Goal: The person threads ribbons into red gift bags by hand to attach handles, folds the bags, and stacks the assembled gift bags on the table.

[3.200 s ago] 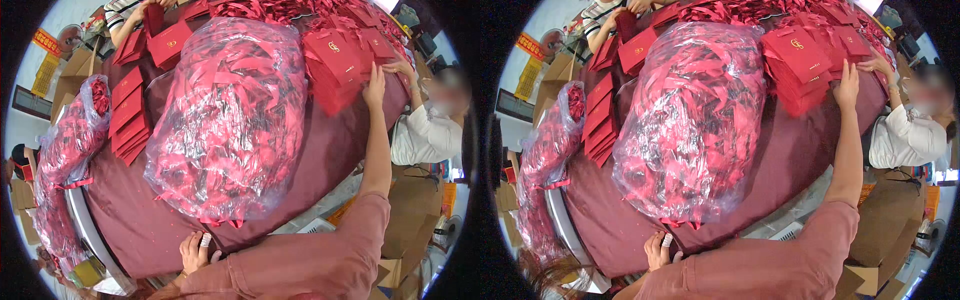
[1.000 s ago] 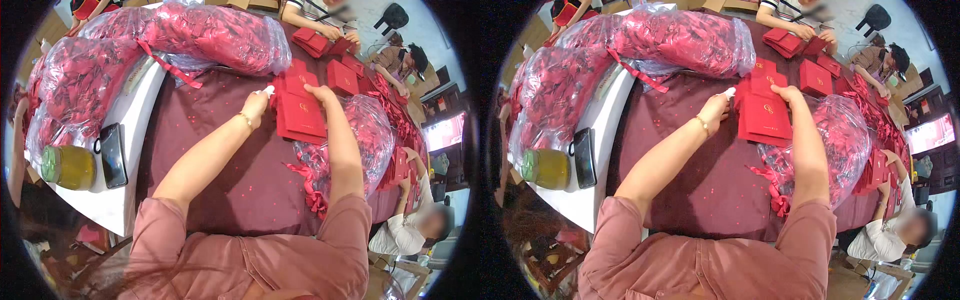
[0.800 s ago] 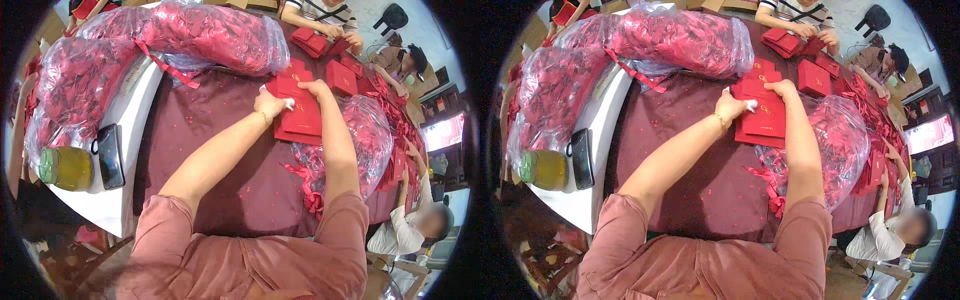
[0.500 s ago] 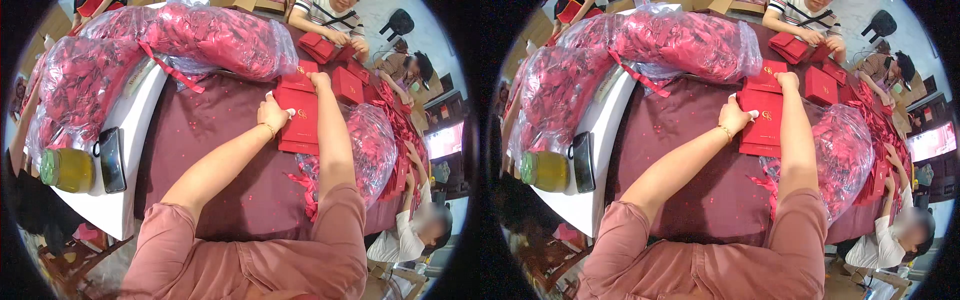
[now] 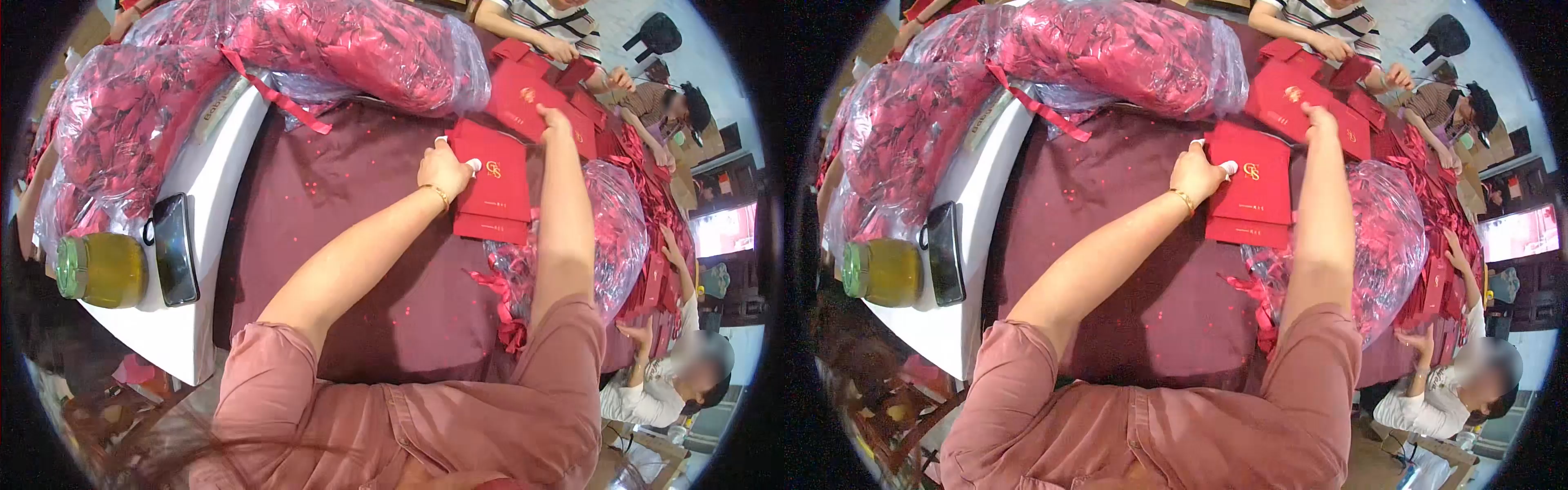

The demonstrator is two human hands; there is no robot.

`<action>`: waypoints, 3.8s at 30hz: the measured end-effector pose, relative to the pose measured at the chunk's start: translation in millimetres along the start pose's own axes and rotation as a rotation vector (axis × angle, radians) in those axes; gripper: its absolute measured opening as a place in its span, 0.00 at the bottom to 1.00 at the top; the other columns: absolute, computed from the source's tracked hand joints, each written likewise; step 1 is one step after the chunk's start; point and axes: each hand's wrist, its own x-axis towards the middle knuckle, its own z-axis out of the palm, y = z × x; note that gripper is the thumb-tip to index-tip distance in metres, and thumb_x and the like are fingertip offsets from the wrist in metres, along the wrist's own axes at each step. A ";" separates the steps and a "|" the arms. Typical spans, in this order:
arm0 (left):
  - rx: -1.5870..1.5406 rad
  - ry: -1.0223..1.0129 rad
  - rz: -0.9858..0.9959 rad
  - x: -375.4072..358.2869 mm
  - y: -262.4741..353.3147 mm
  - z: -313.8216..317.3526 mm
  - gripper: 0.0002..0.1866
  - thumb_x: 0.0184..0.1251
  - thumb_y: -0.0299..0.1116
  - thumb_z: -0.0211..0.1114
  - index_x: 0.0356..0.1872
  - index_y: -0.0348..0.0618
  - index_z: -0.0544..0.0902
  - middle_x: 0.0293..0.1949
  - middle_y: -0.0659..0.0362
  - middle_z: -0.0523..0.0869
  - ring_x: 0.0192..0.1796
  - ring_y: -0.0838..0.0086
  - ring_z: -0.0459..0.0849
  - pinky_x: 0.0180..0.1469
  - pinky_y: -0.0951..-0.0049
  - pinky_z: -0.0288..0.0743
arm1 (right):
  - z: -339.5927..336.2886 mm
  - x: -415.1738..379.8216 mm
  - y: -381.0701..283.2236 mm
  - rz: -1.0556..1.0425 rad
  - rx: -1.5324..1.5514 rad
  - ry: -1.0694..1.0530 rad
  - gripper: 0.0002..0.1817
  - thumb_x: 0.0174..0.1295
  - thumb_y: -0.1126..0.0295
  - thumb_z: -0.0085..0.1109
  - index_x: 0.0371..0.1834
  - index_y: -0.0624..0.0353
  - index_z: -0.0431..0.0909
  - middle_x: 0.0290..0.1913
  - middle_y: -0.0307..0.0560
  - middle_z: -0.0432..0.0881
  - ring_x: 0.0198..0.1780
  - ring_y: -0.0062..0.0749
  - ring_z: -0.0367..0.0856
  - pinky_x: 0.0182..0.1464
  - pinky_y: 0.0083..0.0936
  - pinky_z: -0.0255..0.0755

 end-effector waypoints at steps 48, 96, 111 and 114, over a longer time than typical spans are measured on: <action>-0.567 -0.081 0.609 -175.5 -105.5 -158.6 0.60 0.41 0.30 0.84 0.74 0.40 0.50 0.64 0.50 0.72 0.62 0.67 0.74 0.53 0.68 0.80 | 78.2 -471.2 125.3 -0.630 -0.036 -0.585 0.51 0.46 0.82 0.71 0.75 0.59 0.51 0.62 0.47 0.72 0.63 0.36 0.72 0.67 0.34 0.65; -0.018 0.452 0.731 -191.5 -121.4 -160.7 0.74 0.33 0.52 0.85 0.77 0.39 0.40 0.73 0.43 0.58 0.71 0.54 0.64 0.72 0.58 0.58 | 133.9 -483.5 47.8 -0.959 -1.200 -0.899 0.11 0.66 0.66 0.52 0.42 0.58 0.81 0.36 0.57 0.83 0.39 0.52 0.83 0.44 0.38 0.76; -0.425 -0.071 0.552 -192.1 -123.2 -153.1 0.63 0.44 0.34 0.83 0.78 0.49 0.46 0.57 0.53 0.79 0.59 0.69 0.77 0.64 0.68 0.70 | 53.2 -442.4 181.0 0.187 1.483 -0.994 0.54 0.60 0.26 0.38 0.79 0.53 0.42 0.80 0.48 0.47 0.80 0.40 0.43 0.78 0.41 0.39; -0.493 -0.047 0.531 -183.0 -123.1 -150.1 0.54 0.52 0.25 0.76 0.77 0.52 0.50 0.55 0.60 0.78 0.56 0.74 0.78 0.58 0.71 0.75 | 86.8 -471.0 161.6 -0.436 0.268 -0.690 0.55 0.58 0.26 0.39 0.80 0.51 0.41 0.79 0.44 0.48 0.79 0.36 0.47 0.78 0.40 0.42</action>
